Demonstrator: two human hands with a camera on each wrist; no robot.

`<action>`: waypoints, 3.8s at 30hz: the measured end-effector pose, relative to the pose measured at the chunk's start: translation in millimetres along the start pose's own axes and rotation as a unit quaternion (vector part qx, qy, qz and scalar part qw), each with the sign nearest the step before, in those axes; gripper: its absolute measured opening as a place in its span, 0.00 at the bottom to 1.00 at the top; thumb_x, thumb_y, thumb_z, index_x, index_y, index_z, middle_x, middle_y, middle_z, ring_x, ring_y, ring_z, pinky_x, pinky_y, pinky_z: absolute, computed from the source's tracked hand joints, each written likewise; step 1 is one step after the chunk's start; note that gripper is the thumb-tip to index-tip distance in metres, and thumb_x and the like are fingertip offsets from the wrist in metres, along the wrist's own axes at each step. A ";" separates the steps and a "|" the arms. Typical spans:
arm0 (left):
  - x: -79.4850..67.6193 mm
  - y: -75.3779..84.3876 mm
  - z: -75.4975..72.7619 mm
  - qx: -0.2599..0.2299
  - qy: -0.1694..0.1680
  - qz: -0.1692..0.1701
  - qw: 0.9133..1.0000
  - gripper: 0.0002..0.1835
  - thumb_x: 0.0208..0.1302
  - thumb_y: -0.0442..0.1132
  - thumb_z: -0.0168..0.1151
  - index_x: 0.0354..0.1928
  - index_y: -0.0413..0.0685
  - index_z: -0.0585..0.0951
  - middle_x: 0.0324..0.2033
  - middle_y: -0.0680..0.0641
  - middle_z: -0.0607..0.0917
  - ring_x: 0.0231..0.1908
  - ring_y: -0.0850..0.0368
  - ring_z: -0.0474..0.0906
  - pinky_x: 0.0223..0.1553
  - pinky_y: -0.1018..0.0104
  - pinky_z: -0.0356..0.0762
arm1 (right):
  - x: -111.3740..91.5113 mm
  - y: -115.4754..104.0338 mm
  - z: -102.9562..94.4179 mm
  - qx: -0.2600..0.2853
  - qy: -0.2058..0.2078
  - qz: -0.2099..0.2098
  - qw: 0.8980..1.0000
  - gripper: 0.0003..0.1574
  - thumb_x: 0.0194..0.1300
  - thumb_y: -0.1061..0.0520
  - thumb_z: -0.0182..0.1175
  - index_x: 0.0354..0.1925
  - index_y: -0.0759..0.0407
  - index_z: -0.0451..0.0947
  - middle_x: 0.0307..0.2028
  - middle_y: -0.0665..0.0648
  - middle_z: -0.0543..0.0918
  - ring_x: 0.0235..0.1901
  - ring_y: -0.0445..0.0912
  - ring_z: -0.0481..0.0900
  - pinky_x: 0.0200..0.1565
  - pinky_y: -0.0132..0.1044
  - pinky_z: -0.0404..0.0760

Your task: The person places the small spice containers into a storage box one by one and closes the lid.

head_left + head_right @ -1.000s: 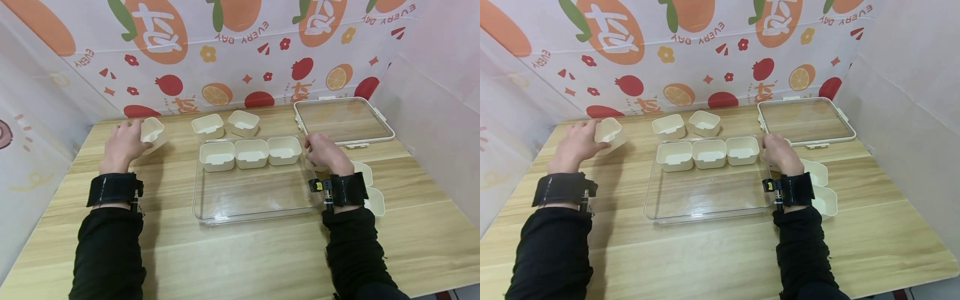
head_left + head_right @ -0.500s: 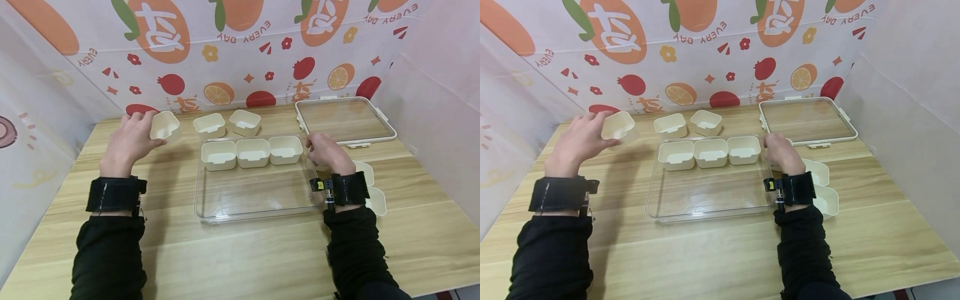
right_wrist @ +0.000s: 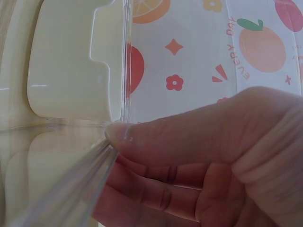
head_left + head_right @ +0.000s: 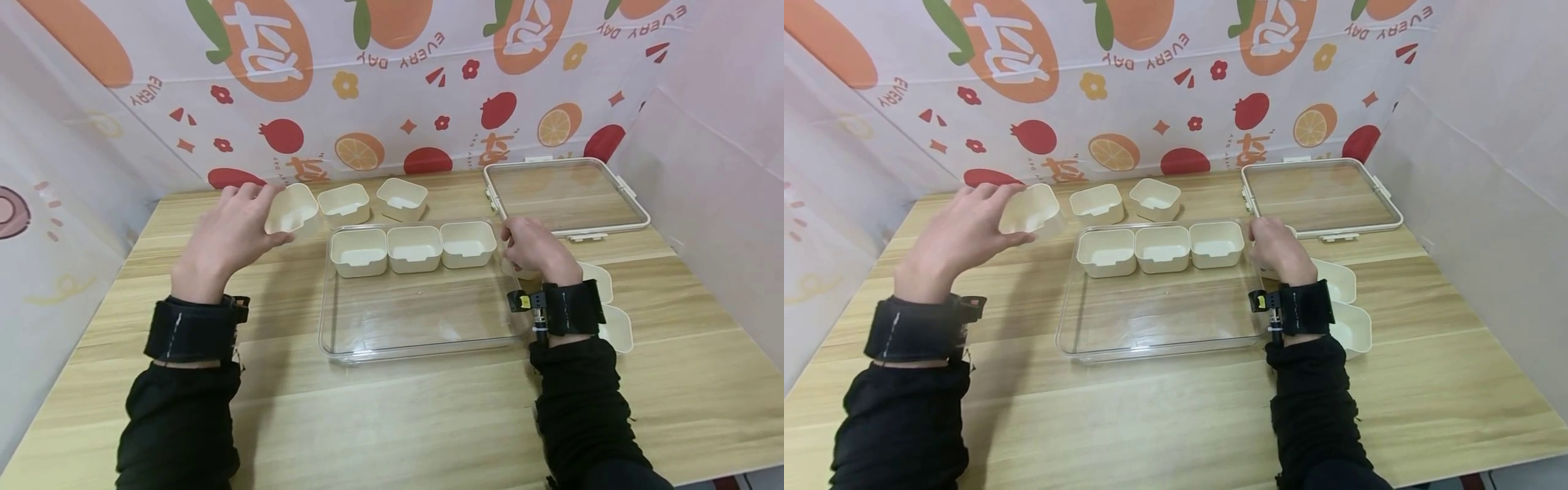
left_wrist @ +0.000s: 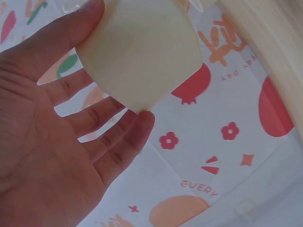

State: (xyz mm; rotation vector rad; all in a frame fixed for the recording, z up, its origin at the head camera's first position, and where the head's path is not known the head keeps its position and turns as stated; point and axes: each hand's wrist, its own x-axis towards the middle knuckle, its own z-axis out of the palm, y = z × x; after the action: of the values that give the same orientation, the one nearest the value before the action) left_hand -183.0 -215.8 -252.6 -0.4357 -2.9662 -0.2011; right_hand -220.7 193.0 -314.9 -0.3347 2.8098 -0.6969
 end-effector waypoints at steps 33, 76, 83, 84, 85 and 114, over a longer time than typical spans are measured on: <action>-16.5 64.5 22.7 0.035 0.013 0.155 0.987 0.40 0.44 0.50 0.71 0.59 0.46 0.66 0.44 0.41 0.75 0.45 0.45 0.68 0.33 0.51 0.79 | -0.1 2.1 -0.9 0.008 0.004 0.003 1.000 0.12 0.55 0.71 0.47 0.41 0.69 0.69 0.29 0.63 0.74 0.22 0.49 0.73 0.21 0.38 0.71; -13.8 70.4 69.9 0.089 -0.049 0.174 0.979 0.37 0.43 0.51 0.71 0.55 0.45 0.69 0.39 0.42 0.74 0.40 0.45 0.69 0.34 0.50 0.77 | -0.5 0.6 0.0 0.010 0.002 0.002 1.000 0.13 0.56 0.71 0.48 0.42 0.70 0.68 0.30 0.63 0.73 0.22 0.48 0.73 0.21 0.37 0.72; -15.3 73.0 73.4 0.119 -0.056 0.155 0.979 0.34 0.42 0.52 0.71 0.51 0.44 0.71 0.38 0.42 0.75 0.40 0.44 0.69 0.35 0.49 0.76 | -0.4 -0.3 -0.1 0.006 0.003 0.001 1.000 0.14 0.55 0.71 0.48 0.43 0.70 0.68 0.30 0.64 0.73 0.22 0.48 0.73 0.21 0.37 0.71; -15.6 73.3 73.6 0.123 -0.056 0.154 0.979 0.34 0.42 0.52 0.71 0.50 0.44 0.71 0.37 0.42 0.75 0.40 0.44 0.69 0.35 0.49 0.76 | -0.5 -0.4 0.1 0.007 0.002 0.001 1.000 0.14 0.55 0.71 0.48 0.43 0.70 0.68 0.30 0.64 0.73 0.22 0.48 0.73 0.21 0.38 0.71; -15.9 73.5 73.7 0.126 -0.056 0.153 0.978 0.33 0.42 0.52 0.71 0.49 0.44 0.72 0.37 0.42 0.75 0.40 0.44 0.69 0.35 0.49 0.76 | -0.4 -0.5 0.1 0.007 0.003 0.001 1.000 0.14 0.55 0.71 0.48 0.43 0.70 0.68 0.30 0.64 0.73 0.22 0.48 0.73 0.21 0.38 0.71; -12.7 71.0 66.2 0.081 -0.092 0.131 0.984 0.39 0.51 0.62 0.61 0.57 0.40 0.68 0.50 0.37 0.72 0.50 0.40 0.65 0.46 0.43 0.71 | 0.3 -0.6 -1.2 0.005 0.000 0.000 1.000 0.14 0.56 0.71 0.48 0.43 0.70 0.68 0.30 0.63 0.73 0.22 0.48 0.73 0.22 0.38 0.71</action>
State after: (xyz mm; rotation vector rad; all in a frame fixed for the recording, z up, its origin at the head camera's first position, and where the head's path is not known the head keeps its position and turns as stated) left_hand -157.7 -141.9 -311.6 -0.8553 -3.0268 0.1148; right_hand -221.2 192.9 -313.7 -0.3346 2.8049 -0.7094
